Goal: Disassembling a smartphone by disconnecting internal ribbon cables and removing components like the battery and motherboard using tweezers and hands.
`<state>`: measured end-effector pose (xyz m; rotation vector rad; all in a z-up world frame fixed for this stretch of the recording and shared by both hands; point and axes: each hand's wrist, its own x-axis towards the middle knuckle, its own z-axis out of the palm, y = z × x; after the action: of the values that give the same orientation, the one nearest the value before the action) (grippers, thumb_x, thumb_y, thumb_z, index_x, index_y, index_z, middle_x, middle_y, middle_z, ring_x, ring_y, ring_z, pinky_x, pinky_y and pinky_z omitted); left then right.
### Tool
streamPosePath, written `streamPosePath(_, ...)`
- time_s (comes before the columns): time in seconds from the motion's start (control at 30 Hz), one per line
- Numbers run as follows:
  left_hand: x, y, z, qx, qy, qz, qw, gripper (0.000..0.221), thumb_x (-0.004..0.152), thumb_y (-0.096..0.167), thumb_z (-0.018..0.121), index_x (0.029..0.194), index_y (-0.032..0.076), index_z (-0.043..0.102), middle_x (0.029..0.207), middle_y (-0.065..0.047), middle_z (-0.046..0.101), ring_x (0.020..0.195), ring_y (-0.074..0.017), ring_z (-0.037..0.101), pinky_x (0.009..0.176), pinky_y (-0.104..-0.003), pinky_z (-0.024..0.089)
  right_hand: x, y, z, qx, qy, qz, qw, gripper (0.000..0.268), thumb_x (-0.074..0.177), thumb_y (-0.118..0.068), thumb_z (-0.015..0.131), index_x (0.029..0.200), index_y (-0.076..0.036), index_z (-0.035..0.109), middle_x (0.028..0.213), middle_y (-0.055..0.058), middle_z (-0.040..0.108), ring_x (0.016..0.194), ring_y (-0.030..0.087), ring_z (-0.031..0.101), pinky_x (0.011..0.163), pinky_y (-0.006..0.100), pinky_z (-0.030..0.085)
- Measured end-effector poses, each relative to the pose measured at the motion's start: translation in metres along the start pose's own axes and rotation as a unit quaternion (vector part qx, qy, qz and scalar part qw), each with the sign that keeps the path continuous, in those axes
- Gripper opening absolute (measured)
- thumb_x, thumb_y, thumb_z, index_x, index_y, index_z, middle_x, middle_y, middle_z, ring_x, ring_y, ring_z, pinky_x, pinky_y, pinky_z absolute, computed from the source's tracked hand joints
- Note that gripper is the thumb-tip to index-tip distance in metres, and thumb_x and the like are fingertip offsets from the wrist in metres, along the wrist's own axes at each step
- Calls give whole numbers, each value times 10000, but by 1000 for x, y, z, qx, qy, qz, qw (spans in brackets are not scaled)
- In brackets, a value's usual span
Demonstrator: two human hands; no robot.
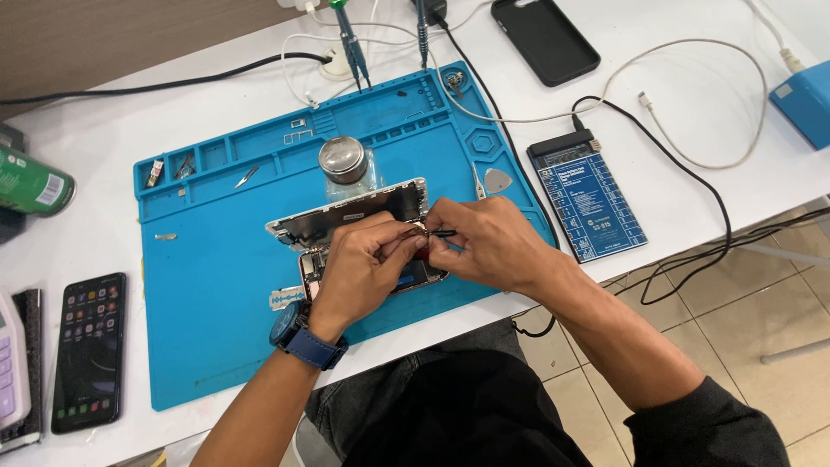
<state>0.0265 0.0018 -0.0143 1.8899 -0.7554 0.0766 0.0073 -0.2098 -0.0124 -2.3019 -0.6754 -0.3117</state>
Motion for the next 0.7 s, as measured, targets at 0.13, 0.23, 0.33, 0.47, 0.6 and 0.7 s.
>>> streamPosePath(0.13, -2, -4, 2, -9, -3, -1, 1000, 103, 926, 48, 717, 975, 66, 806, 567, -60, 531, 550, -169, 614, 514, -276, 492, 0, -1, -2, 17, 3, 14, 1000, 84, 907, -144, 698, 883, -65, 712, 490, 61, 598, 356, 196, 562, 366, 300, 459)
streamPosePath(0.23, -1, -1, 1, -13, -5, -4, 1000, 113, 929, 37, 709, 985, 53, 805, 571, -61, 535, 547, -138, 586, 516, -264, 481, 2, -2, -2, 44, -6, 29, 999, 81, 902, -115, 700, 889, -39, 724, 478, 68, 589, 361, 170, 537, 393, 273, 456)
streamPosePath(0.33, -1, -2, 0, -14, -9, -2, 1000, 111, 935, 44, 703, 989, 52, 800, 572, -62, 531, 550, -142, 592, 513, -271, 483, 2, 0, -2, 57, -2, 29, 998, 76, 899, -118, 714, 889, -43, 721, 470, 72, 574, 357, 168, 520, 394, 275, 454)
streamPosePath(0.47, -2, -7, 1, -12, -11, -2, 1000, 122, 943, 58, 706, 1018, 61, 802, 584, -59, 533, 541, -148, 579, 519, -272, 484, 2, 1, -2, 64, -4, 30, 998, 65, 898, -106, 723, 881, -44, 719, 467, 60, 564, 358, 156, 506, 395, 274, 445)
streamPosePath(0.6, -2, -7, 2, -15, -11, 7, 1000, 115, 947, 59, 703, 1012, 59, 798, 580, -57, 523, 550, -129, 565, 515, -265, 466, 2, 1, -3, 70, 0, 23, 997, 68, 900, -89, 729, 881, -25, 717, 458, 67, 558, 346, 154, 491, 391, 272, 430)
streamPosePath(0.7, -2, -10, 2, -20, -12, 8, 1000, 118, 949, 62, 699, 1013, 62, 798, 581, -54, 527, 550, -119, 555, 515, -260, 464, 1, -1, -6, 73, -1, 23, 997, 51, 887, -64, 726, 879, -14, 719, 457, 70, 552, 345, 152, 484, 390, 273, 425)
